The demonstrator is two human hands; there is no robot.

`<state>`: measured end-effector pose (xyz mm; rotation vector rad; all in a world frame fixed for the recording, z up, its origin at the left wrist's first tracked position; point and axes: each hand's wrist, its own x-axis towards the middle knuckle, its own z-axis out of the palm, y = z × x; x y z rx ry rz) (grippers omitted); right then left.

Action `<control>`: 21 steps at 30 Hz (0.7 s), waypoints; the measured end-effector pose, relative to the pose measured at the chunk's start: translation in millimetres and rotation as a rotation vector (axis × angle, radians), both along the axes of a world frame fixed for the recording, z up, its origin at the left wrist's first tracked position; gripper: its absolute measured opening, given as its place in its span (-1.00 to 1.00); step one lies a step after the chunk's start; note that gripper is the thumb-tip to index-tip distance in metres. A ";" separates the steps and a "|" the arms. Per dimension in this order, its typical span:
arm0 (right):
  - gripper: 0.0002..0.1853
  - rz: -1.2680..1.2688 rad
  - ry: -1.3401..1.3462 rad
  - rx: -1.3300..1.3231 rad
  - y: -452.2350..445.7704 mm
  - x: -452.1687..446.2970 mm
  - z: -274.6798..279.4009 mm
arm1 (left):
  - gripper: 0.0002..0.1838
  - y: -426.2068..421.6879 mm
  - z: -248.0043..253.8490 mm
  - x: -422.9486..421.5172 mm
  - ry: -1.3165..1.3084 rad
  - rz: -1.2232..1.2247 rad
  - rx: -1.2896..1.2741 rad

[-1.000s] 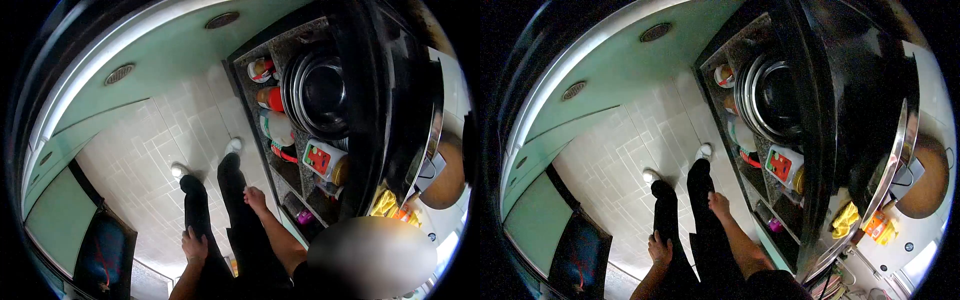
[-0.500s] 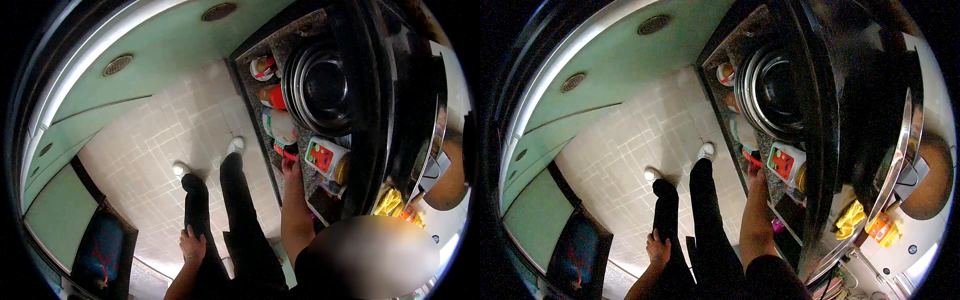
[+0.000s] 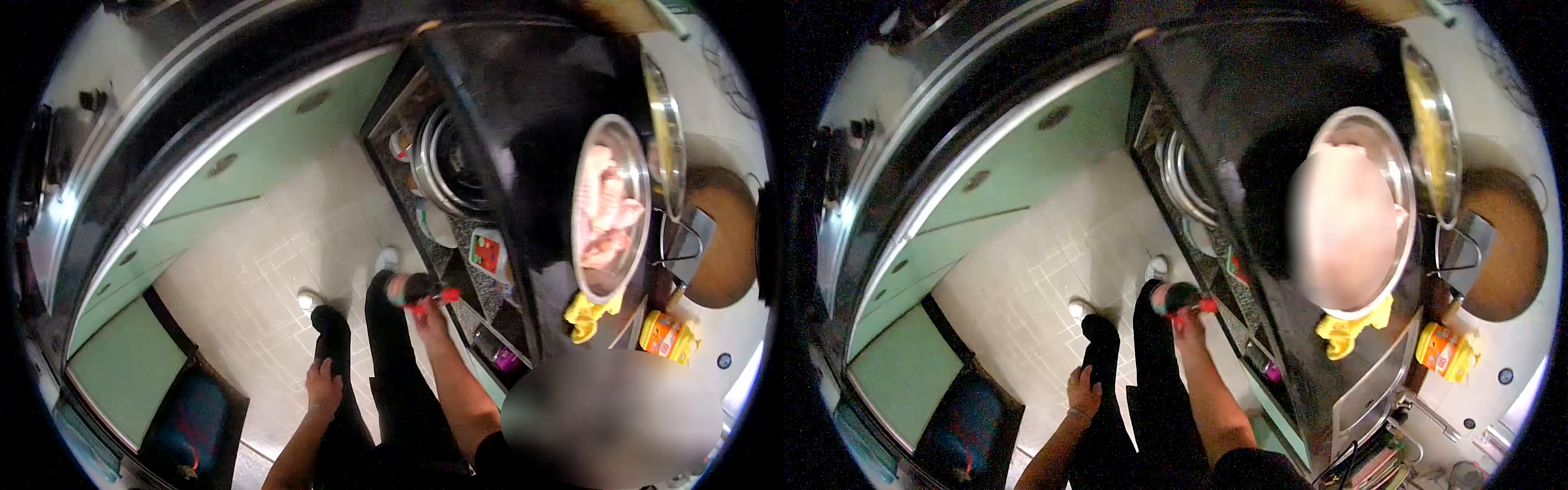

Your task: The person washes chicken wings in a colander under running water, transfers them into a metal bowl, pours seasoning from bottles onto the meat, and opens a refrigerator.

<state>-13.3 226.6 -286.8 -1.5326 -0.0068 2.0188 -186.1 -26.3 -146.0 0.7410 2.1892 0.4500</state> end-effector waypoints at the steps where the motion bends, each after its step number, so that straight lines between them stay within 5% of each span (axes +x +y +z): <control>1: -0.85 0.143 -0.055 -0.080 -10.5 -13.3 40.3 | -0.51 26.6 16.8 -7.8 -0.036 0.029 0.123; 4: -0.87 0.400 -0.174 -0.238 -22.2 -74.8 189.4 | -0.59 95.1 77.4 -25.8 -0.152 -0.038 0.336; 6: -0.78 0.436 0.099 -0.221 -23.4 -93.3 266.9 | -0.59 123.5 122.7 -35.0 -0.130 -0.184 0.403; 12: -0.66 0.470 0.386 -0.137 -14.3 -110.5 400.7 | -0.86 151.5 248.8 -65.8 -0.008 -0.297 0.560; 16: -0.68 1.167 -0.025 0.970 19.4 -106.1 439.9 | -0.88 164.2 300.1 -79.0 -0.135 -0.306 0.566; 18: -0.79 1.161 -0.273 1.235 46.0 -102.2 464.0 | -0.88 173.7 311.8 -75.1 -0.725 0.137 0.567; 21: -0.83 0.911 -0.648 1.526 77.6 -109.3 528.6 | -0.88 188.6 317.4 -72.9 -0.663 -0.062 0.594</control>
